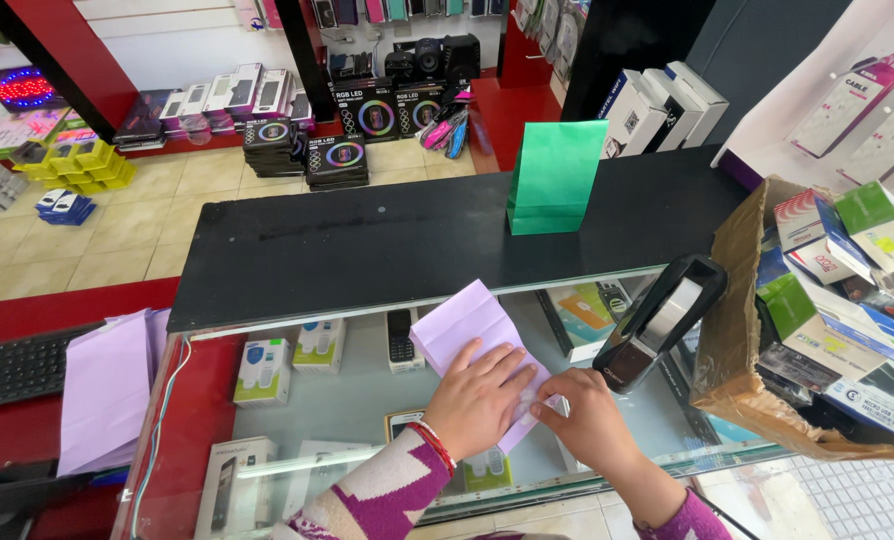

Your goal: The person puts small retail items into colored paper bags, folds the top of each bag, and secures them with tape.

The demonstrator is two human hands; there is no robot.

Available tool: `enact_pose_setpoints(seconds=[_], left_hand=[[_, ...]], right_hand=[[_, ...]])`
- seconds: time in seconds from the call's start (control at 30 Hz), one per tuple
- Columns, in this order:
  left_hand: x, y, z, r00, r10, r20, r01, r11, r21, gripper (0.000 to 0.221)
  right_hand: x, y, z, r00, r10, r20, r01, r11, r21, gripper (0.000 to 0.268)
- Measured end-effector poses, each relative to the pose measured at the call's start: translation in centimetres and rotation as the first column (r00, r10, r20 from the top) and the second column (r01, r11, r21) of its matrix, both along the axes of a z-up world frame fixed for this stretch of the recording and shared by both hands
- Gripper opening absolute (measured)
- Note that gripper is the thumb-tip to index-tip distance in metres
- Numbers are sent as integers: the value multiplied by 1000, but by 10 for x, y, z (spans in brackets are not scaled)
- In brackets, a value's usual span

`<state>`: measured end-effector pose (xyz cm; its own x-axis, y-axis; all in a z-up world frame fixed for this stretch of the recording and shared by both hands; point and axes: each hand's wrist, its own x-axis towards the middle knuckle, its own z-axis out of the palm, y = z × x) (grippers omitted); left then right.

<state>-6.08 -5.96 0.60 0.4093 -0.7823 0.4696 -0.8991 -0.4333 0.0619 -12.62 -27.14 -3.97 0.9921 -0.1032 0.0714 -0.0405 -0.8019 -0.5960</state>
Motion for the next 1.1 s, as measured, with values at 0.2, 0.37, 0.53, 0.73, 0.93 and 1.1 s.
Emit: enact_pose_setpoints(seconds=[0.2,0.37,0.53,0.73,0.93,1.1], left_hand=[[1,1,2,1000,-17,-15,17,1000,12,41],[2,2,4,1000,-23,9,23,999,-23,38],[3,0,4,997,-71,13,72,994,-77,39],[8,-10,13,984,-109,-144,96,991,-98,9],[13,-15,31,967,-140,-213,93,972,-216,15],[14,-15,35,911,-150,-385,-8,925,-380,16]], right_hand=[[-6,-6,-7,999,15,31,-18,995,99,12],[-10,-4,-7,977,87,193,-114,984,134,17],[-15,-3,-4,949,119,291,-149,985,85,24],[-20,0,-5,907,123,404,-165,984,72,29],[-27,4,8,857,102,505,-119,993,1,30],[-25,4,3,861,186,473,-116,978,-174,46]])
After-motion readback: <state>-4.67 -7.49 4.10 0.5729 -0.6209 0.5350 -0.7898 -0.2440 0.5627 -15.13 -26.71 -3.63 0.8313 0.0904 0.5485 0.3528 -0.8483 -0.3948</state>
